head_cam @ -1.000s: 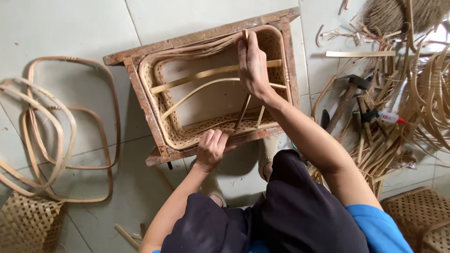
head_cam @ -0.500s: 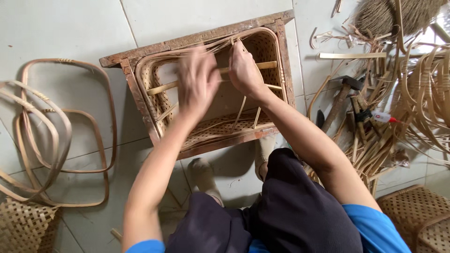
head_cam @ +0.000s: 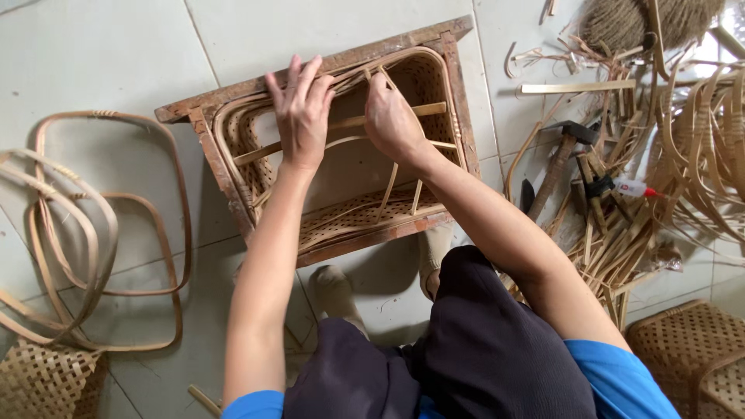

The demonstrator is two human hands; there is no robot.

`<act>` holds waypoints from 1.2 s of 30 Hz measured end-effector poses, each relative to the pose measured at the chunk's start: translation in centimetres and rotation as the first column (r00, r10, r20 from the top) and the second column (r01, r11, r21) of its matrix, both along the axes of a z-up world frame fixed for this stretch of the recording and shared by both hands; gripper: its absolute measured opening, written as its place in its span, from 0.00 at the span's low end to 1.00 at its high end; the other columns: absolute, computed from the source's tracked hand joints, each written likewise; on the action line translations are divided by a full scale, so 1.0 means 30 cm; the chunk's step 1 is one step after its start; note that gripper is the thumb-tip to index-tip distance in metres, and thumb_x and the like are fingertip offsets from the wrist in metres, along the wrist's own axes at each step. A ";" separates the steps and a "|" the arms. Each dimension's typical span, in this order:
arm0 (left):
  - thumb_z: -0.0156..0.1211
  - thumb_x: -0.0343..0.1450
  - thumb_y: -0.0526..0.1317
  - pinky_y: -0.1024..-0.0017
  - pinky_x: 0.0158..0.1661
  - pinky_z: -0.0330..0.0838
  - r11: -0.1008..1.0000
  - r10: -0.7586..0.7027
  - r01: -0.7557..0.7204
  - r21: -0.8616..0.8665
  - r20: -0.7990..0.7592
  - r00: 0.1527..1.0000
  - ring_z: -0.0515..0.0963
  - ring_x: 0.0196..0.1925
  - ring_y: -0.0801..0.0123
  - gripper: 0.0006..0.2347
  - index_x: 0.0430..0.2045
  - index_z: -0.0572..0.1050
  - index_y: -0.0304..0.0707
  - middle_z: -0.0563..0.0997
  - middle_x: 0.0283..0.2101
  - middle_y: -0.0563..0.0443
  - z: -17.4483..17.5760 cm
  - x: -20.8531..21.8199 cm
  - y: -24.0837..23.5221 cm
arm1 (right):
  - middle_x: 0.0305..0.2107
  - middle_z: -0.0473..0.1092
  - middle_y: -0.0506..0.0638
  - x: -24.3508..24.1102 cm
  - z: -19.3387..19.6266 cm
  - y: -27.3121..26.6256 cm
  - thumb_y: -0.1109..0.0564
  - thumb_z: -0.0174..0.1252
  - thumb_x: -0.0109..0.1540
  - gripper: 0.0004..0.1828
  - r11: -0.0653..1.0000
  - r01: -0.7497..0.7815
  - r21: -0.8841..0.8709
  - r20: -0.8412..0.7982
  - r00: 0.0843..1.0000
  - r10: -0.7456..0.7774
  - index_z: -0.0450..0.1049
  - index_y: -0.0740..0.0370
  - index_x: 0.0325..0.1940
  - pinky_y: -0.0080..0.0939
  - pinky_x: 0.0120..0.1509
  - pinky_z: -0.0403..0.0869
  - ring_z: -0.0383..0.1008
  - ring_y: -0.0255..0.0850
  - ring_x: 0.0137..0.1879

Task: The person assembles a rectangular basket by fitting a woven body into a wooden mold, then inserting and securing multiple bamboo strips along the rim. They use a hammer to tap the strips into place and adjust the fit by hand.

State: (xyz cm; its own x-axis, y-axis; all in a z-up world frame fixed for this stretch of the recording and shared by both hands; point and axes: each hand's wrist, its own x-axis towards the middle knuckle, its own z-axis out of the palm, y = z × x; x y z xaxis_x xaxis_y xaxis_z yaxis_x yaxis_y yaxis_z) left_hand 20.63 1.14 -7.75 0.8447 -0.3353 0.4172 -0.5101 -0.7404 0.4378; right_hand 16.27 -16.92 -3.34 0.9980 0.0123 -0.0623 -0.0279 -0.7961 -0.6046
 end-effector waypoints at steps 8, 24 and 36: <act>0.70 0.72 0.37 0.35 0.70 0.41 0.991 0.108 -0.112 -0.069 -0.067 0.992 0.73 0.68 0.54 0.05 0.40 0.85 0.47 0.84 0.54 0.57 0.073 -0.035 -0.022 | 0.20 0.71 0.75 0.015 -0.023 0.011 0.68 0.46 0.64 0.03 1.000 -0.005 0.007 -0.082 0.997 0.005 0.61 0.74 0.38 0.55 0.22 0.75 0.77 0.64 0.26; 0.68 0.74 0.37 0.44 0.74 0.48 0.984 0.012 -0.028 -0.175 -0.095 0.995 0.77 0.66 0.56 0.06 0.42 0.84 0.49 0.82 0.58 0.55 0.025 0.014 0.026 | 0.38 0.73 0.77 0.011 0.039 0.015 0.67 0.48 0.66 0.11 0.981 -0.165 -0.098 -0.303 0.944 0.129 0.61 0.75 0.52 0.57 0.37 0.78 0.79 0.67 0.41; 0.64 0.76 0.32 0.37 0.72 0.40 1.000 0.014 -0.014 0.017 -0.001 1.000 0.72 0.68 0.52 0.05 0.41 0.79 0.44 0.78 0.63 0.54 0.054 0.001 0.117 | 0.59 0.68 0.60 0.186 -0.037 0.005 0.58 0.61 0.67 0.29 0.839 -0.336 -0.429 0.328 0.807 0.491 0.67 0.69 0.72 0.54 0.76 0.64 0.68 0.52 0.64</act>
State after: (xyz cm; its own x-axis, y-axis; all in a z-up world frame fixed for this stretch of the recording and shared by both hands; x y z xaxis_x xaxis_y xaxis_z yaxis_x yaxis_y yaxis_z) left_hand 20.65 4.65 -6.13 0.8499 -0.3302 0.4108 -0.4990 -0.7549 0.4256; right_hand 21.85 -16.76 -4.45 0.8316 0.4856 0.2693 0.5384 -0.8239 -0.1768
